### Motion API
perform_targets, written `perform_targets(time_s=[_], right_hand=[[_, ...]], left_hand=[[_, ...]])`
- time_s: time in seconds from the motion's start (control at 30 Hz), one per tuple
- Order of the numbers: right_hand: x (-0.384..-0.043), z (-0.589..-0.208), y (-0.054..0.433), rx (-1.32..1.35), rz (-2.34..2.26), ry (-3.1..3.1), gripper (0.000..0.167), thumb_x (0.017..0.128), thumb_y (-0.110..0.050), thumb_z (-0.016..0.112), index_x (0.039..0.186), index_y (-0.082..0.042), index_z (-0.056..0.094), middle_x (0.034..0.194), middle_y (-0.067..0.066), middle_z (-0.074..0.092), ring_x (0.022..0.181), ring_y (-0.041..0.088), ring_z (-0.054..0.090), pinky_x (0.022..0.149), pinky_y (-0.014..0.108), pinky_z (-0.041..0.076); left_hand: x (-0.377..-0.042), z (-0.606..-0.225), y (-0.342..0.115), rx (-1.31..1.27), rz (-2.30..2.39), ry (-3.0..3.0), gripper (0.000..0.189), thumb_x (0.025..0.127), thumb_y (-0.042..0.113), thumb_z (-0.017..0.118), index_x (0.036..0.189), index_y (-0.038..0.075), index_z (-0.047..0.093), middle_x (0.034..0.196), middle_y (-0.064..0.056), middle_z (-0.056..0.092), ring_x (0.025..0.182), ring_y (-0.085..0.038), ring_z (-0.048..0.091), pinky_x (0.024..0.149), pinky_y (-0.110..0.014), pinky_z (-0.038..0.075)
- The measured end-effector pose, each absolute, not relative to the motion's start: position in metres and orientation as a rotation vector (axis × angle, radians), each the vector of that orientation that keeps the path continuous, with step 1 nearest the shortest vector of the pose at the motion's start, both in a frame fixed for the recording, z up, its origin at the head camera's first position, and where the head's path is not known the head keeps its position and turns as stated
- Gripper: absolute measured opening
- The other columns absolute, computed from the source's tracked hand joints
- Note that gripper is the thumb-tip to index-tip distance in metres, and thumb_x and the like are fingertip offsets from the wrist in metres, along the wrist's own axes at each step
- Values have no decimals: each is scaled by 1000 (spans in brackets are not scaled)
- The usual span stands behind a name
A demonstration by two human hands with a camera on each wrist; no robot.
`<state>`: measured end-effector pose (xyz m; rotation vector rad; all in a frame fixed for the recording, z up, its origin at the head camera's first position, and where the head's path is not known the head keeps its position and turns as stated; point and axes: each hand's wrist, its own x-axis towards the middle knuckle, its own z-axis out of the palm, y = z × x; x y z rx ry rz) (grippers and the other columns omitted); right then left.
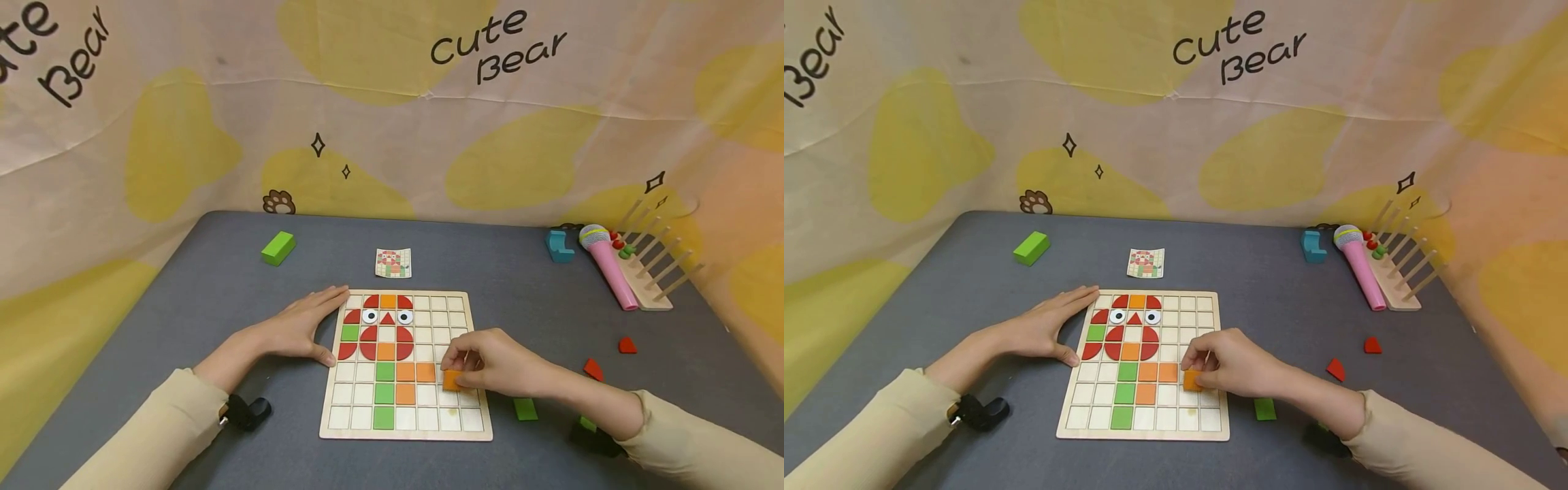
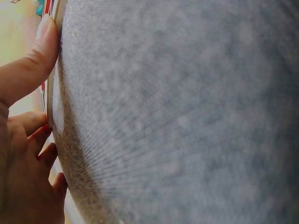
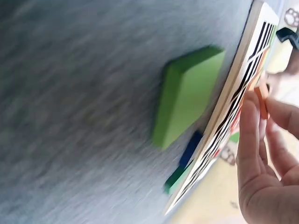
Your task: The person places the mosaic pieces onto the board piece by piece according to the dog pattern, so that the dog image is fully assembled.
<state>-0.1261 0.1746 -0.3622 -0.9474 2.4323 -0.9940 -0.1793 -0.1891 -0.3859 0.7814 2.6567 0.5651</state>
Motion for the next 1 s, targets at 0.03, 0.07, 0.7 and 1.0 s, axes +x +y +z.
perform_targets(time_s=[0.03, 0.07, 0.7, 1.0], right_hand=[[-125, -362, 172, -939, -996, 2443, 18, 84, -4, 73, 93, -20, 73, 82, -8, 68, 74, -3, 56, 67, 17, 53], [-124, -362, 169, -932, -1000, 2451, 18, 83, -4, 73, 93, -19, 73, 82, -8, 68, 74, -3, 56, 67, 17, 53], [-113, -365, 138, -871, -1056, 2409, 17, 80, 3, 72, 87, -13, 73, 76, -7, 70, 67, -5, 57, 64, 16, 53], [-111, -364, 136, -870, -1042, 2429, 15, 78, 2, 74, 82, -12, 73, 74, -5, 69, 62, -5, 55, 60, 16, 53]], left_hand=[[-179, -386, -189, 783, 564, 2657, 116, 67, 49, 86, 158, 11, 23, 167, -8, 20, 155, -35, 17, 124, -61, 18], [-179, -386, -189, 783, 564, 2658, 117, 67, 49, 86, 158, 11, 23, 167, -8, 20, 155, -35, 17, 124, -61, 18], [-179, -384, -189, 792, 576, 2649, 117, 67, 50, 86, 158, 10, 24, 167, -9, 20, 155, -36, 17, 124, -61, 16], [-180, -386, -189, 794, 570, 2661, 117, 67, 49, 86, 158, 10, 24, 167, -8, 21, 155, -36, 17, 124, -61, 17]])
